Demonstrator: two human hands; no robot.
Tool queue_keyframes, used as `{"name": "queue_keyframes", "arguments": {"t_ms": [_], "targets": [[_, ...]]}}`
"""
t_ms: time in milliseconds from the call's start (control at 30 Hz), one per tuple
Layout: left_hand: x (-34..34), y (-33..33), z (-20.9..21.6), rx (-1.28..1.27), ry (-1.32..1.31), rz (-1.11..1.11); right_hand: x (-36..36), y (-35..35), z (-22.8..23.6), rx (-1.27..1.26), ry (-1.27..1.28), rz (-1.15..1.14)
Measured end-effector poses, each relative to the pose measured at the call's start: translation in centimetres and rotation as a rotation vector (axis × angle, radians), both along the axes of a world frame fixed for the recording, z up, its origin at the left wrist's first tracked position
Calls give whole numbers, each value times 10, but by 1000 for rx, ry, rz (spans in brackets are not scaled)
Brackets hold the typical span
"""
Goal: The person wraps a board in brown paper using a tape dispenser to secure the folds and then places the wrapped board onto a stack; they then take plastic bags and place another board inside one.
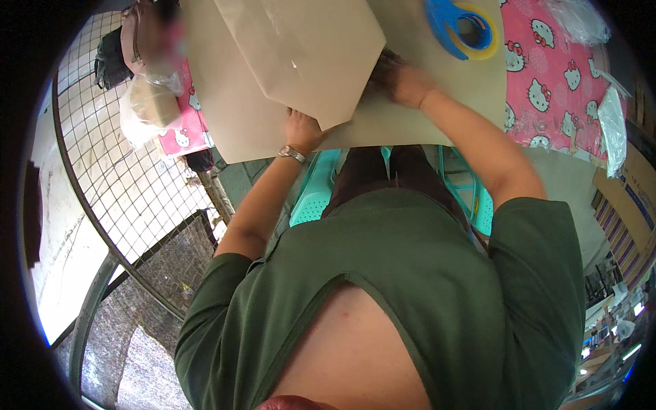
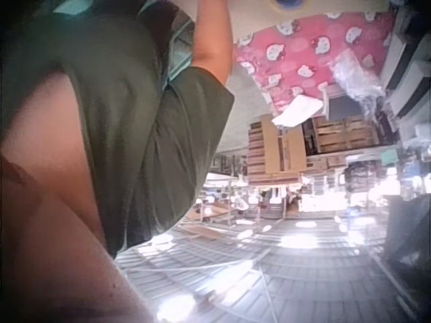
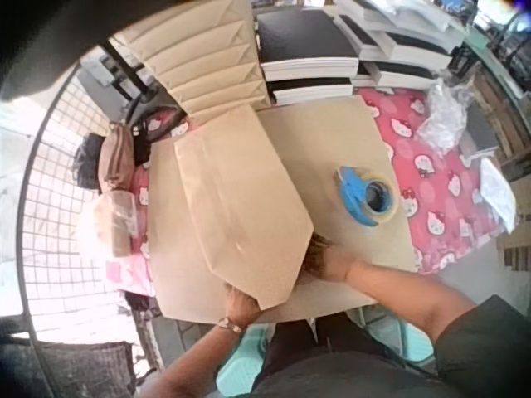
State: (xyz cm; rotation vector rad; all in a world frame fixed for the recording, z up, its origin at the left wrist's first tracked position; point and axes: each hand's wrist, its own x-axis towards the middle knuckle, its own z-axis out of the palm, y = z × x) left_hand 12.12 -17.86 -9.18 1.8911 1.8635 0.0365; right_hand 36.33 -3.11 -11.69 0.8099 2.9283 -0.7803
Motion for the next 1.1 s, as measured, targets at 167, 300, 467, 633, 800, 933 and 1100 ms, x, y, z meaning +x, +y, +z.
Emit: {"name": "queue_keyframes", "arguments": {"t_ms": [167,300,467,633,800,933,1100], "targets": [[68,-38,12,-52,40,-98,-8,-94,9,197,52,29],[33,-59,10,-108,-561,190,10,-100,18,-188,265,-151],[-39,7,34,-161,-1694,1443,-7,-24,50,-1348,648,-1080],[-45,47,44,-300,-1490,1452,-55,18,80,-1490,439,-1136],[-43,48,38,-273,-1545,1418,-61,16,38,-1341,485,-1177],[-40,40,21,-146,-1631,1381,-68,17,45,-1370,419,-1181],[13,24,10,-145,-1659,1299,-66,-46,47,-1405,395,-1007]]}}
